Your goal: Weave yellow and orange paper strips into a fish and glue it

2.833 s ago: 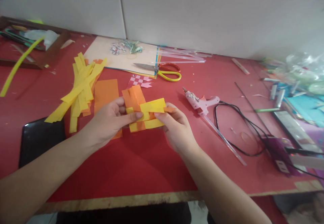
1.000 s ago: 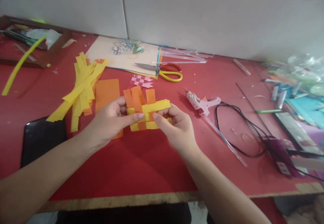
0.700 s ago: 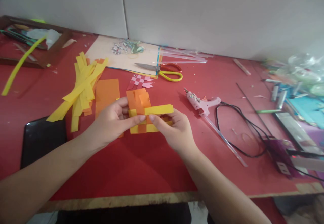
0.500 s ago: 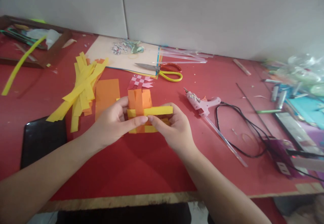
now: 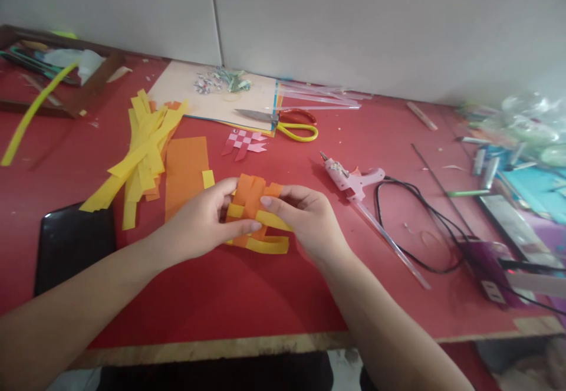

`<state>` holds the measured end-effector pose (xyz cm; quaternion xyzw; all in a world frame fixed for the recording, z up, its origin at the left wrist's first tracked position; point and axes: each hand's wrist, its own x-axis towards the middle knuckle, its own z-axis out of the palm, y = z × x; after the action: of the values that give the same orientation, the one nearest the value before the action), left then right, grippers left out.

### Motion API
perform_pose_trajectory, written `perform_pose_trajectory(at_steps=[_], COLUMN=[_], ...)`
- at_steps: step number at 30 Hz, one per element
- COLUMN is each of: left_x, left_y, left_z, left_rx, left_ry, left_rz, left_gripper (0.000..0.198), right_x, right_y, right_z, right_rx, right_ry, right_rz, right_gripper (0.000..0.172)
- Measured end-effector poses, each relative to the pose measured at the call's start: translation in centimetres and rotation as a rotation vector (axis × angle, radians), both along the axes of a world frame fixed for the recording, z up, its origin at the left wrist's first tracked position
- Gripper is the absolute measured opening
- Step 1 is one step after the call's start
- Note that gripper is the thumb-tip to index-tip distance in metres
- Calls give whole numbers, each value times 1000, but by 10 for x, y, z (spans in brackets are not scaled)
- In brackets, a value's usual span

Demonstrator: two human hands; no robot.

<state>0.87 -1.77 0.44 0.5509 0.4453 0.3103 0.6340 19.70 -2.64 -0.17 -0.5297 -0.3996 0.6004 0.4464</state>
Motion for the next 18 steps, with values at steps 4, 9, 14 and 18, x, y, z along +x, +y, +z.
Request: perform_pose_trajectory(at_steps=[4,9,14,18], left_x=[0,1,3,2], left_y=[1,8,12,11], left_z=[4,6,4,0], left_rx=[-15,-269,-458,-341], left_ry=[100,-151,-390,-336], left_rz=[96,205,236,228], left_gripper=[51,53,42,34], right_x=[-3,-8,-11,-10], right_y=[0,1,1,0], right_z=[1,5,6,5], right_rx=[15,25,60,33], right_ry=[32,68,99,84], right_rz=[-104,-233,-286,-269], right_gripper=[19,27,32,33])
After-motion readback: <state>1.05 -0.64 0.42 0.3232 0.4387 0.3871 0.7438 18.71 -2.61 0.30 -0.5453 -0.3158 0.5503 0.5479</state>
